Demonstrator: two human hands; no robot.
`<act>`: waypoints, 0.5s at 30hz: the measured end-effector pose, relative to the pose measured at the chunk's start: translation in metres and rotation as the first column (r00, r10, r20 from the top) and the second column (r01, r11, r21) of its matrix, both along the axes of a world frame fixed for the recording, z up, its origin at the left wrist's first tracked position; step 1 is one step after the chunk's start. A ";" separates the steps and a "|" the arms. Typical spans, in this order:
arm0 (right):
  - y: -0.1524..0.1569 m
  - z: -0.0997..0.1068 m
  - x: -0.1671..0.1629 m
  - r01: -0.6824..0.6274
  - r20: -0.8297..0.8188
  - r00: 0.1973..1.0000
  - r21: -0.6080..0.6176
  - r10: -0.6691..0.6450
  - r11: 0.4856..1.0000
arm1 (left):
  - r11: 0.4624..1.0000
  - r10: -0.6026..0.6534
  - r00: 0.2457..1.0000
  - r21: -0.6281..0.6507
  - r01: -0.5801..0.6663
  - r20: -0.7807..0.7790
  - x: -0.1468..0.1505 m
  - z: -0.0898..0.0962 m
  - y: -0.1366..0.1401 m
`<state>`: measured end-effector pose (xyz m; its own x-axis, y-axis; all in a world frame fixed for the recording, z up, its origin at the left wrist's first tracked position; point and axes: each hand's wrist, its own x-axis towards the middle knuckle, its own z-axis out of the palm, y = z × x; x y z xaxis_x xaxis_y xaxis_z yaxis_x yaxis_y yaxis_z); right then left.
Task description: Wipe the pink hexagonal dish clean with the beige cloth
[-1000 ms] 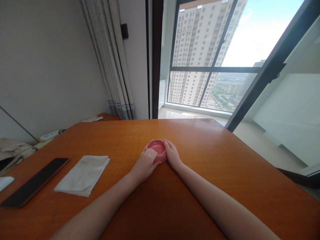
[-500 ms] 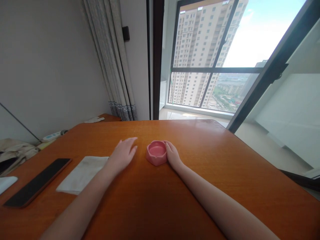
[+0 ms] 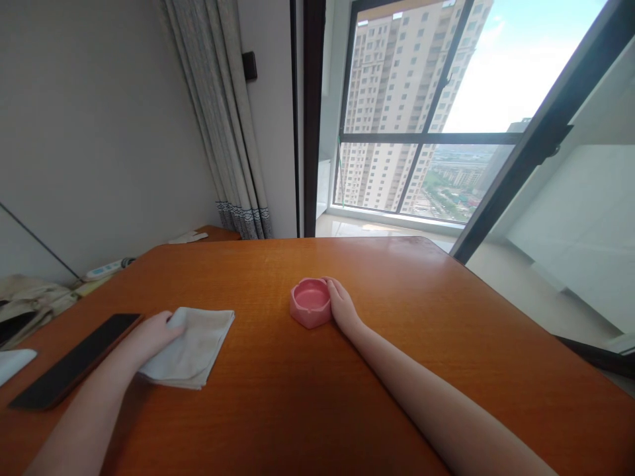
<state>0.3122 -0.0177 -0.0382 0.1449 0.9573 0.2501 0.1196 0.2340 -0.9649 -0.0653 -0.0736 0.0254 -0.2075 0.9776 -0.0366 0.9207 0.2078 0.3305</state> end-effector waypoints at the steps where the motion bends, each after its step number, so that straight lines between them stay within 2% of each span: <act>1: -0.002 0.005 0.001 0.028 -0.007 1.000 -0.002 -0.028 1.000 | 0.999 -0.042 0.999 -0.011 0.042 0.019 0.013 0.010 -0.002; 3: -0.011 0.021 0.003 0.037 -0.005 0.999 0.044 -0.037 0.998 | 0.967 -0.247 0.961 -0.037 0.253 0.128 0.042 0.031 -0.006; 4: -0.017 0.032 0.003 -0.019 0.005 1.000 0.084 0.018 0.996 | 0.925 -0.364 0.911 -0.044 0.378 0.195 0.058 0.041 -0.008; 5: -0.024 0.043 0.003 -0.128 0.021 0.992 0.115 0.127 0.985 | 0.873 -0.460 0.849 -0.042 0.486 0.260 0.074 0.051 -0.009; 6: -0.032 0.054 0.002 -0.272 0.033 0.962 0.122 0.270 0.955 | 0.826 -0.530 0.787 -0.022 0.564 0.316 0.090 0.059 -0.010; 8: -0.050 0.074 -0.001 -0.538 0.080 0.842 0.040 0.534 0.842 | 0.742 -0.621 0.670 0.027 0.670 0.407 0.122 0.071 -0.009; 10: -0.065 0.088 -0.003 -0.676 0.119 0.718 -0.110 0.685 0.728 | 0.700 -0.664 0.581 0.117 0.704 0.471 0.151 0.076 -0.007; 11: -0.070 0.093 -0.002 -0.682 0.146 0.695 -0.174 0.704 0.710 | 0.694 -0.677 0.543 0.185 0.696 0.497 0.164 0.075 -0.006; 12: -0.074 0.097 0.000 -0.668 0.172 0.691 -0.217 0.702 0.712 | 0.694 -0.685 0.503 0.260 0.671 0.527 0.175 0.073 -0.004; 13: -0.075 0.099 0.003 -0.632 0.196 0.715 -0.230 0.671 0.740 | 0.705 -0.683 0.470 0.338 0.623 0.559 0.184 0.068 -0.002; 15: -0.072 0.104 0.014 -0.484 0.220 0.831 -0.165 0.511 0.859 | 0.741 -0.667 0.437 0.473 0.476 0.604 0.196 0.051 0.002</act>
